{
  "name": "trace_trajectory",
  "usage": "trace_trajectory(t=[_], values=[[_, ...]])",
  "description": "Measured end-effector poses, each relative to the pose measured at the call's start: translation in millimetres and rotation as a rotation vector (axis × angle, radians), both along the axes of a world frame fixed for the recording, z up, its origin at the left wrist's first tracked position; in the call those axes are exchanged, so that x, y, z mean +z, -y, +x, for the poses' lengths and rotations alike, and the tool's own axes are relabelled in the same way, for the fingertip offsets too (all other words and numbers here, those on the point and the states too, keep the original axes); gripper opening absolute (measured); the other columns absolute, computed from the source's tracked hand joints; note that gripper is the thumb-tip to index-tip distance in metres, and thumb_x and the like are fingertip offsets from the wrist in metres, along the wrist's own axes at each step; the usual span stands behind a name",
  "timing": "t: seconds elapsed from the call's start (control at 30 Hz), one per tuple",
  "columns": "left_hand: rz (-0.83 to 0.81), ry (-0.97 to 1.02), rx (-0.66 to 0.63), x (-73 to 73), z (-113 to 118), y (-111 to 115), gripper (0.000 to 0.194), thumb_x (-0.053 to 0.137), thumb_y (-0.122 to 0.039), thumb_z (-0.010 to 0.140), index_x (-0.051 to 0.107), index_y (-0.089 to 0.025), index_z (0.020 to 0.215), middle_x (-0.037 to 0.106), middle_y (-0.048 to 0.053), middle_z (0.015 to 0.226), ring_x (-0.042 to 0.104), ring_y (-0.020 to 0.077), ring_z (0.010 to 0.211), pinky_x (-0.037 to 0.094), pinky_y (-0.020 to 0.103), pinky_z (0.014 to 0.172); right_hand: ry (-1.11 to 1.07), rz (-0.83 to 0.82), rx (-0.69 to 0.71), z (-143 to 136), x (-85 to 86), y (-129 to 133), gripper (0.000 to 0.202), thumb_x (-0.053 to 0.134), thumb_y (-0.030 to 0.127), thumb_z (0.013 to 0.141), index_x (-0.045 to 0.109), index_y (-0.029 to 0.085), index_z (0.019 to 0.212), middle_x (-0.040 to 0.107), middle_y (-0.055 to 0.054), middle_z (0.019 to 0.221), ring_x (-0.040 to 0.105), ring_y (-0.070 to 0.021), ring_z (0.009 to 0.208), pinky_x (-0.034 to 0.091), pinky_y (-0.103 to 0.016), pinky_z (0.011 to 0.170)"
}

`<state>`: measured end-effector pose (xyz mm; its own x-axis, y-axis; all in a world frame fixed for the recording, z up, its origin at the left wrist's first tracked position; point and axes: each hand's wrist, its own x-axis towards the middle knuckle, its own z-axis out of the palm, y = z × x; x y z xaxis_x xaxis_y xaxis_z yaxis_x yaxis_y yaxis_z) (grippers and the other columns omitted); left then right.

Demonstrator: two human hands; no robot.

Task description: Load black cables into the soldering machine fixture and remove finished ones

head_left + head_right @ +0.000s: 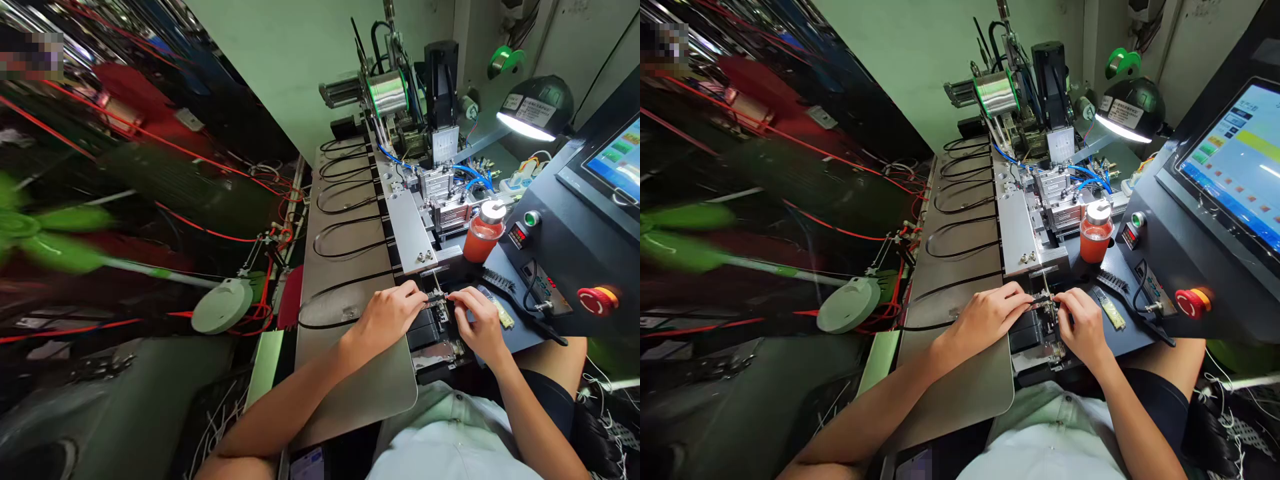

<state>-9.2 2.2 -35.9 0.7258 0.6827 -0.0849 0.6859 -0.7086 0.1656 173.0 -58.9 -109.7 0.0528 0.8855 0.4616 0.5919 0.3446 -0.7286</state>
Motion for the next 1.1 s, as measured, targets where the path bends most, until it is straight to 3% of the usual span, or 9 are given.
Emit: trace_trajectory(t=[0.23,0.67,0.87,1.0,1.1], values=[[-0.006,0.0,0.005,0.3,0,0,0.021,0.044,-0.028,0.094,0.063,-0.021,0.097,0.062,0.001,0.092,0.064,0.0152,0.079,0.047,0.025,0.066,-0.012,0.025,-0.06,0,2.2,2,0.022,0.041,0.009,0.086,0.06,0.019,0.09,0.058,-0.003,0.077,0.055,-0.0147,0.068,0.044,-0.027,0.063],[0.073,-0.003,0.002,-1.8,-1,1,0.019,0.046,-0.028,0.093,0.063,-0.02,0.092,0.063,0.001,0.088,0.063,0.0144,0.073,0.041,0.024,0.058,-0.019,0.029,-0.04,-2,2.6,2,0.023,0.041,0.01,0.086,0.062,0.018,0.091,0.059,-0.003,0.077,0.055,-0.014,0.068,0.046,-0.026,0.062],[0.108,0.004,-0.033,-2.9,3,4,0.018,0.047,-0.025,0.092,0.064,-0.019,0.087,0.064,0.002,0.087,0.061,0.015,0.077,0.042,0.024,0.06,-0.061,0.021,-0.207,7,3.4,6,0.022,0.042,0.018,0.089,0.062,0.018,0.1,0.062,-0.003,0.075,0.058,-0.0134,0.065,0.046,-0.025,0.059],[0.144,0.095,-0.03,16.7,-11,3,0.018,0.049,-0.023,0.091,0.066,-0.019,0.086,0.065,0.002,0.081,0.061,0.0133,0.076,0.043,0.022,0.064,-0.149,-0.009,-0.384,11,8.8,20,0.018,0.053,0.029,0.088,0.064,0.018,0.097,0.064,-0.002,0.071,0.057,-0.011,0.053,0.04,-0.021,0.046],[0.259,0.298,0.185,48.3,-50,-7,0.022,0.047,-0.029,0.092,0.067,-0.021,0.09,0.068,0.001,0.084,0.062,0.0125,0.079,0.045,0.022,0.072,-0.184,-0.025,-0.477,20,11.2,40,0.019,0.061,0.031,0.084,0.068,0.017,0.095,0.063,-0.001,0.067,0.052,-0.009,0.048,0.033,-0.02,0.041]])
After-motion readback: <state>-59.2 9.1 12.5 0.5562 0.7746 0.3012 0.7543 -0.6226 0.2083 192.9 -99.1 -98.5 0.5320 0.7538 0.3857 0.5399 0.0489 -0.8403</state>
